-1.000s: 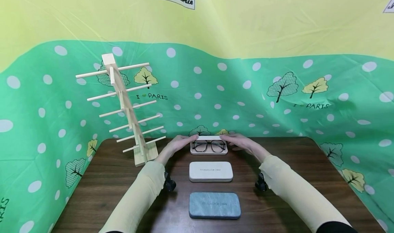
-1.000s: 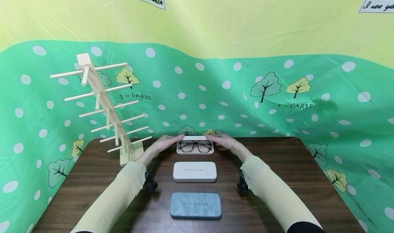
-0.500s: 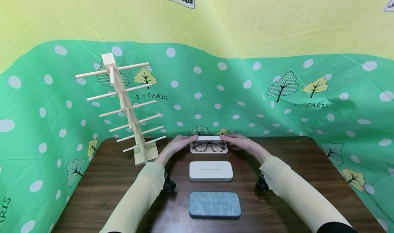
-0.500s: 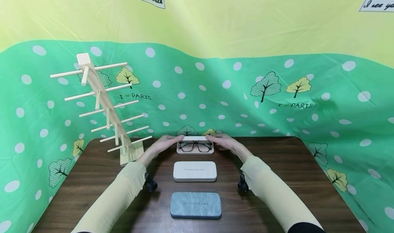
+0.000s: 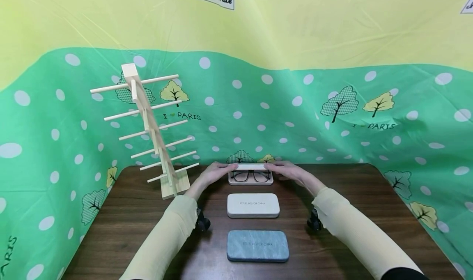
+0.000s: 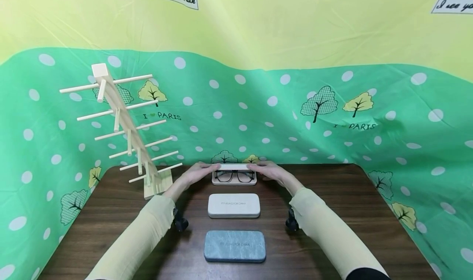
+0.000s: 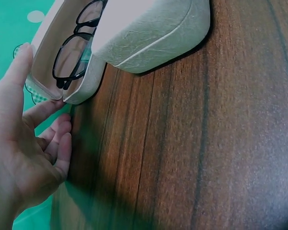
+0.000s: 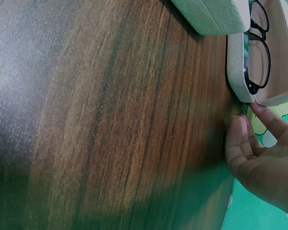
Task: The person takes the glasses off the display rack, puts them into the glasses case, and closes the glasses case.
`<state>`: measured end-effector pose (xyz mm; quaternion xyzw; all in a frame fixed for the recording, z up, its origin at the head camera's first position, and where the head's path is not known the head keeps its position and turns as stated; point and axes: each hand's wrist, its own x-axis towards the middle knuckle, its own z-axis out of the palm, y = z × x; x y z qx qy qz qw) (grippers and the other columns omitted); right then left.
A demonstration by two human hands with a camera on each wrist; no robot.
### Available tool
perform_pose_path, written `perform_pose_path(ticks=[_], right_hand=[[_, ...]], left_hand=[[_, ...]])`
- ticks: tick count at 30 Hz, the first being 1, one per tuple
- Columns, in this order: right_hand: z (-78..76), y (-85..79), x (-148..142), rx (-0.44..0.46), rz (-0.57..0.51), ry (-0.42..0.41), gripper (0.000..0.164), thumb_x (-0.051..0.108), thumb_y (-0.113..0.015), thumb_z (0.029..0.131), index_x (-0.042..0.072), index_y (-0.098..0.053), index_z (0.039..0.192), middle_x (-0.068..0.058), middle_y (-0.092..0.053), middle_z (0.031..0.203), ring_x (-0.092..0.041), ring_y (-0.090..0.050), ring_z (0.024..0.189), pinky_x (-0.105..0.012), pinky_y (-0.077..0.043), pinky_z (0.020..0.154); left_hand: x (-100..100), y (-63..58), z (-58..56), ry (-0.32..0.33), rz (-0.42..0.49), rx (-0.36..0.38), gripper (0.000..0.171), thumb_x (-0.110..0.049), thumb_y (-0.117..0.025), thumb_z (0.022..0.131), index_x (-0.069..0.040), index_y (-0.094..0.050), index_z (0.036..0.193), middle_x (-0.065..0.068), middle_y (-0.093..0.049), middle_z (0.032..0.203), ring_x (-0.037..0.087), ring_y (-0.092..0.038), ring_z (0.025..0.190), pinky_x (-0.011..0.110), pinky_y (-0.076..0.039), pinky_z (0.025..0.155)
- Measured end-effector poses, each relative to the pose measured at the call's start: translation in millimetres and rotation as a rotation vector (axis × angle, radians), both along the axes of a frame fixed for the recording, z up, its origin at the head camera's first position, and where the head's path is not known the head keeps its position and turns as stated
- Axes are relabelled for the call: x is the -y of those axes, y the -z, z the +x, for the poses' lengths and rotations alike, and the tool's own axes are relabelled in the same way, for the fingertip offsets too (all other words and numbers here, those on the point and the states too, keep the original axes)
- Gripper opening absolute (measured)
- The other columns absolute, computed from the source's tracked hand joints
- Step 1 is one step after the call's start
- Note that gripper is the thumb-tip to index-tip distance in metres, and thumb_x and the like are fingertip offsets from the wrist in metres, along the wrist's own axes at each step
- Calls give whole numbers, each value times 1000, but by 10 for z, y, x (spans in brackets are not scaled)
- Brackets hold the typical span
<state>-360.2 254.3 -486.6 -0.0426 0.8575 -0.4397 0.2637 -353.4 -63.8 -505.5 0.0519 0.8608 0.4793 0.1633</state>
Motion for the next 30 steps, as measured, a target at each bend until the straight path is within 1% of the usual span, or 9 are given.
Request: perform_pose_path(ticks=[4, 8, 11, 13, 18, 22, 30], right_hand=[[1, 9, -4, 0, -11, 0, 86, 63, -58, 97, 5, -39, 157, -22, -38, 162, -39, -44, 147, -51, -45, 116], [7, 17, -11, 6, -17, -4, 89, 62, -58, 98, 2, -34, 159, -24, -34, 164, -41, -42, 148, -51, -44, 117], [11, 20, -11, 6, -19, -10, 91, 61, -58, 98, -1, -31, 159, -26, -31, 165, -42, -40, 149, -51, -43, 117], [12, 23, -9, 2, -17, -19, 93, 61, -57, 99, -3, -29, 159, -27, -29, 165, -42, -39, 149, -51, -43, 118], [16, 27, -8, 2, -13, -19, 92, 61, -57, 98, -1, -28, 160, -26, -29, 166, -42, -38, 150, -51, -42, 118], [21, 29, -12, -1, 0, -24, 93, 61, -57, 98, -2, -28, 160, -27, -29, 165, -42, -39, 149, -51, -43, 117], [31, 28, -15, -14, -1, -35, 89, 60, -58, 98, 0, -32, 159, -26, -33, 164, -41, -42, 147, -51, -44, 116]], left_hand=[[-4, 29, -11, 5, -50, -42, 75, -73, -63, 88, -18, -65, 140, 7, -55, 155, 29, -48, 146, 48, -41, 119], [-5, 64, -24, 18, -87, -81, 76, -73, -61, 90, -18, -64, 141, 7, -54, 155, 28, -49, 145, 47, -42, 118], [-3, 67, -17, 23, -98, -86, 77, -74, -60, 90, -17, -62, 142, 8, -51, 157, 29, -48, 146, 46, -42, 118], [0, 64, -2, 20, -117, -85, 80, -75, -58, 90, -16, -61, 144, 10, -47, 160, 30, -45, 147, 47, -40, 119], [3, 74, 20, 9, -136, -76, 85, -76, -57, 90, -14, -57, 147, 14, -39, 163, 31, -40, 149, 49, -36, 121], [1, 81, 24, -1, -133, -83, 86, -76, -58, 89, -12, -57, 146, 15, -42, 159, 30, -41, 146, 49, -36, 121], [-4, 89, 39, -14, -154, -100, 87, -75, -58, 89, -10, -56, 147, 16, -50, 151, 30, -49, 138, 48, -42, 115]])
